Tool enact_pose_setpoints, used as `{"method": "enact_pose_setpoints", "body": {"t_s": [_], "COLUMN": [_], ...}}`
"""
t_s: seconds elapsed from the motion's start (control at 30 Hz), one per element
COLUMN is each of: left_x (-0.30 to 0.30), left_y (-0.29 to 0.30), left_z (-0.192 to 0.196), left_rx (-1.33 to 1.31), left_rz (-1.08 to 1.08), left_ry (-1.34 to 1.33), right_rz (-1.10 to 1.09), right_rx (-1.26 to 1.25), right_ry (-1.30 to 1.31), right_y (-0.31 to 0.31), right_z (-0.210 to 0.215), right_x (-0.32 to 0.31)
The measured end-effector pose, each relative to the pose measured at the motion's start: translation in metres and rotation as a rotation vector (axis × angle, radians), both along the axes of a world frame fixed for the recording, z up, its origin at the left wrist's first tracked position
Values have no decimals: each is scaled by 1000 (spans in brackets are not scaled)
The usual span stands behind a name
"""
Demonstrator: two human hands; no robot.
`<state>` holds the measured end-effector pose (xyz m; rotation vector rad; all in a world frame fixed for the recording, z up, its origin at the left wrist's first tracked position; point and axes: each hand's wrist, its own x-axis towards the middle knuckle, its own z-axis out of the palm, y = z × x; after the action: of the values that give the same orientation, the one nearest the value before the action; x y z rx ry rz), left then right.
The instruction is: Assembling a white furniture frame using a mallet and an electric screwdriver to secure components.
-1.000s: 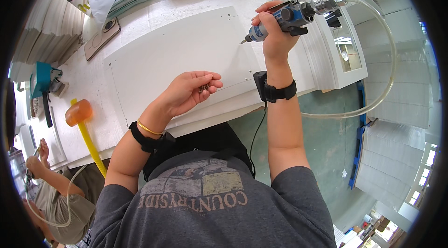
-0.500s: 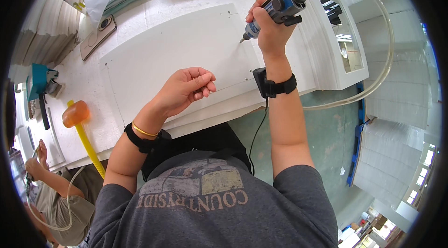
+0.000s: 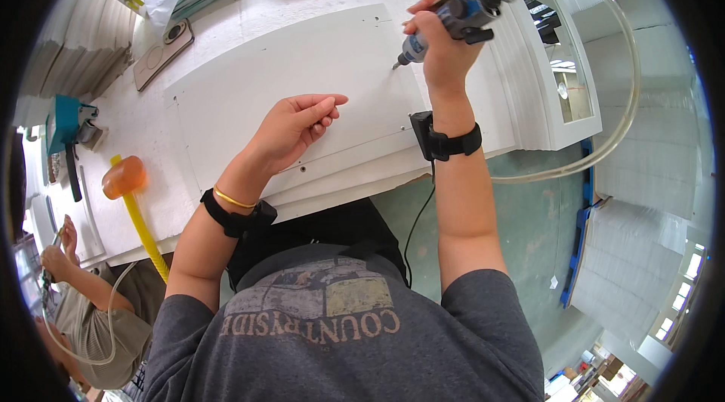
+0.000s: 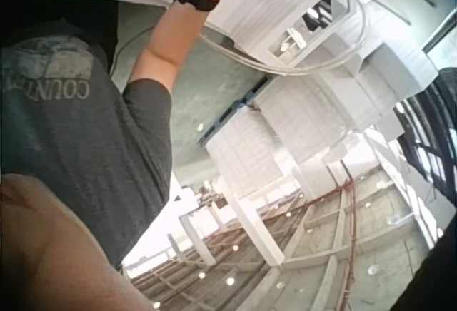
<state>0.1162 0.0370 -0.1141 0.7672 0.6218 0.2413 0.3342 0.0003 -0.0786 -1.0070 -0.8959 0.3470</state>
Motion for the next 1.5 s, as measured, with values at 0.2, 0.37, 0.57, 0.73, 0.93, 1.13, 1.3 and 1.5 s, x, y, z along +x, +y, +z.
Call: {"method": "enact_pose_setpoints", "body": {"t_s": [0.2,0.37,0.57,0.73,0.93,1.13,1.3,1.5], "left_x": [9,17,16,11,7,4,2,3], "left_y": [9,13,10,11,15,16,17,16], "left_z": [-5,-10,-5,-2,-4,-2,-2,2], "left_rx": [-36,-116,-293,-227,-200,-144,-89,14], "left_rz": [56,72,34,-24,-58,-85,-105,-107], "left_ry": [-2,-104,-248,-276,-301,-280,-263,-177], "right_rz": [65,318,358,342,354,338,320,207], "right_rx": [-31,112,172,204,225,220,213,134], "right_ry": [35,116,186,225,218,262,278,317], "right_y": [-4,-21,-28,-29,-28,-29,-29,-29], "right_z": [11,47,57,52,53,50,46,47], "right_x": [5,-28,-48,-51,-53,-54,-56,-62]}}
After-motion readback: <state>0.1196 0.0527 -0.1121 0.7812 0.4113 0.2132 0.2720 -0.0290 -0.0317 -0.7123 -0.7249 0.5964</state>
